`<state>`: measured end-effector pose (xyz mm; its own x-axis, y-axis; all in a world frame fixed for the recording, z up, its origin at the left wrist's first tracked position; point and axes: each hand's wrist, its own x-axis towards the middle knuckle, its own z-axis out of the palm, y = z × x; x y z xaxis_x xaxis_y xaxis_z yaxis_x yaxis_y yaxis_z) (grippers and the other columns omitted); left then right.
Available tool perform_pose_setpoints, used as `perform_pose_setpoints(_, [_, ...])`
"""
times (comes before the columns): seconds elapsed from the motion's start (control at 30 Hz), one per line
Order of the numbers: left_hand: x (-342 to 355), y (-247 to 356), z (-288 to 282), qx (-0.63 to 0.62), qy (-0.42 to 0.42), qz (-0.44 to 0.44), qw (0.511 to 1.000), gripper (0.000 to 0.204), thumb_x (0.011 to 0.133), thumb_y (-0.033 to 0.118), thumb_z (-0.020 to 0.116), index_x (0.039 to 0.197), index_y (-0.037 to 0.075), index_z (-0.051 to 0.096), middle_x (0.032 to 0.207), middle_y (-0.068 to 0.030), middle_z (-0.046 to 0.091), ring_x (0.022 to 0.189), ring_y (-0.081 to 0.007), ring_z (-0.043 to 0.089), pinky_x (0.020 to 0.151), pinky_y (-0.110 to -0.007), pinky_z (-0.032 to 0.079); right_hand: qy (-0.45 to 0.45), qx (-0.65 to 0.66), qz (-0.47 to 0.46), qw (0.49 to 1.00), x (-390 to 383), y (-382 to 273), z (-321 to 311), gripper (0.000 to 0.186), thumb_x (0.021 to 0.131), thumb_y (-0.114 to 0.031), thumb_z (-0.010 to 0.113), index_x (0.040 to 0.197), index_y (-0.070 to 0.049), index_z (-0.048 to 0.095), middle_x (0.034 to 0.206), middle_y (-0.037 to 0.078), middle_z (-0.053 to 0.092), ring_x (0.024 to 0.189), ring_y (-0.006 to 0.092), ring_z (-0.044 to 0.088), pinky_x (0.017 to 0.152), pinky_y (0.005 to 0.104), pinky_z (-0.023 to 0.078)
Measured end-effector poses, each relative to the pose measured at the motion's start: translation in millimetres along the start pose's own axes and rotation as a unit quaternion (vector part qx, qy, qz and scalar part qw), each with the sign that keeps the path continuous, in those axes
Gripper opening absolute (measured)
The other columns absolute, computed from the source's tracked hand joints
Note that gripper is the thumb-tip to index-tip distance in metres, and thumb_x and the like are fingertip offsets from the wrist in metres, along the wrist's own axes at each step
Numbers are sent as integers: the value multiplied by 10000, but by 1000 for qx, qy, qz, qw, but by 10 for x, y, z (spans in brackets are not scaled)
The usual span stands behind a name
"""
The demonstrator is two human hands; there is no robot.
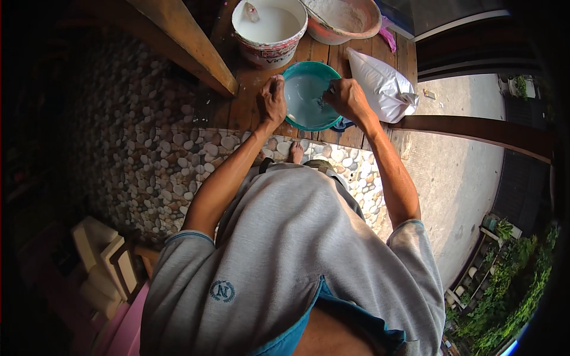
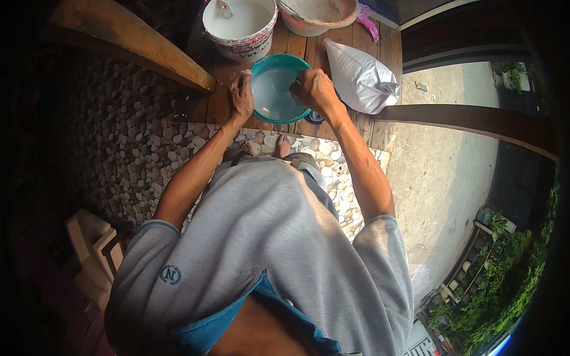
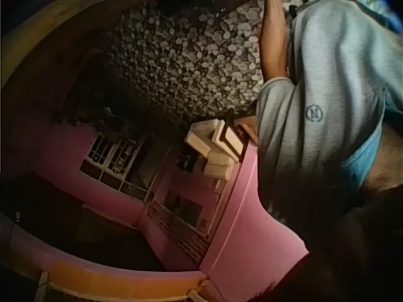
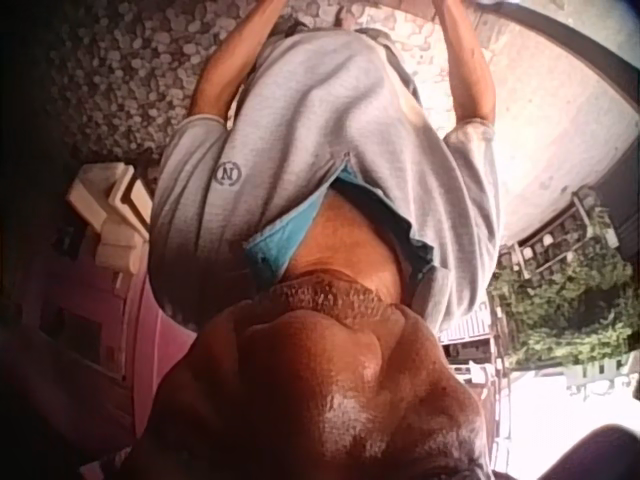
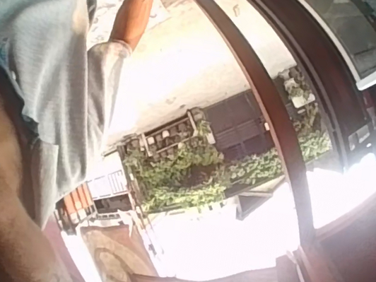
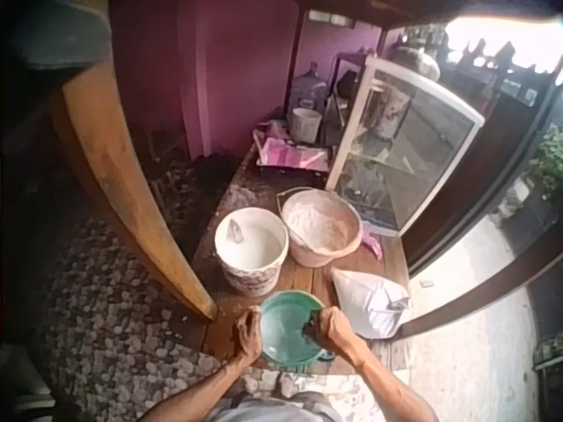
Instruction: The person mixes paint in a bucket using a spatula, stirring the white liquid and wiping the tool against the side of the container.
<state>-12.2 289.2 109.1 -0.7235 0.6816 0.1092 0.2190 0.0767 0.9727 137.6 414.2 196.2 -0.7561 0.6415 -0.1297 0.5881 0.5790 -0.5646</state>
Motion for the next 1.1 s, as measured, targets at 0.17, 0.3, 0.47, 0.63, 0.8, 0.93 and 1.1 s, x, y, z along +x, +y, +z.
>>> perform_pose_setpoints(0.17, [7,-54,-6,31,0,18,999,367,990,257,400,921,-73,544,876,-247,575,823,-412,552,738,-419,430,-10,40,-61,997,-31,-94,168,255,735,-192,673,745,61,643,712,269,607,695,430,612,649,459,485])
perform_pose_setpoints(0.3, [21,-108,4,42,-15,20,999,368,991,258,402,935,-74,549,902,-250,579,842,-412,559,749,-411,435,8,54,-87,995,94,-163,290,246,742,-195,685,745,47,642,738,258,616,727,428,611,662,453,478])
perform_pose_setpoints(0.47, [14,-40,25,36,13,22,999,372,988,274,412,895,-64,539,828,-237,560,775,-394,541,717,-418,420,-24,68,-106,992,14,-233,287,243,736,-190,690,739,44,627,753,251,618,740,439,594,672,453,480])
perform_pose_setpoints(0.63, [16,-31,-4,-1,4,-6,1000,364,985,277,413,884,-47,545,787,-219,545,723,-369,514,694,-399,412,-16,27,-17,999,-74,-144,114,253,759,-192,661,777,59,650,723,266,623,720,407,643,657,446,497])
perform_pose_setpoints(0.8, [21,-82,-13,34,0,-13,999,440,963,378,400,936,-12,601,846,-247,609,817,-445,587,711,-434,455,45,48,16,998,64,-118,93,257,770,-208,648,756,49,640,723,242,632,699,404,639,649,449,497])
perform_pose_setpoints(0.93, [20,-93,12,39,17,61,997,393,974,316,407,918,-36,573,827,-233,583,776,-411,558,703,-418,437,68,48,-23,996,177,-142,230,258,782,-216,648,751,39,633,716,237,625,702,422,620,650,460,486])
perform_pose_setpoints(1.1, [16,-36,0,19,3,0,1000,359,987,256,406,903,-63,547,814,-221,556,742,-374,526,706,-402,418,31,38,-86,995,89,-148,358,257,768,-214,667,733,38,628,721,248,615,715,435,608,655,465,473])
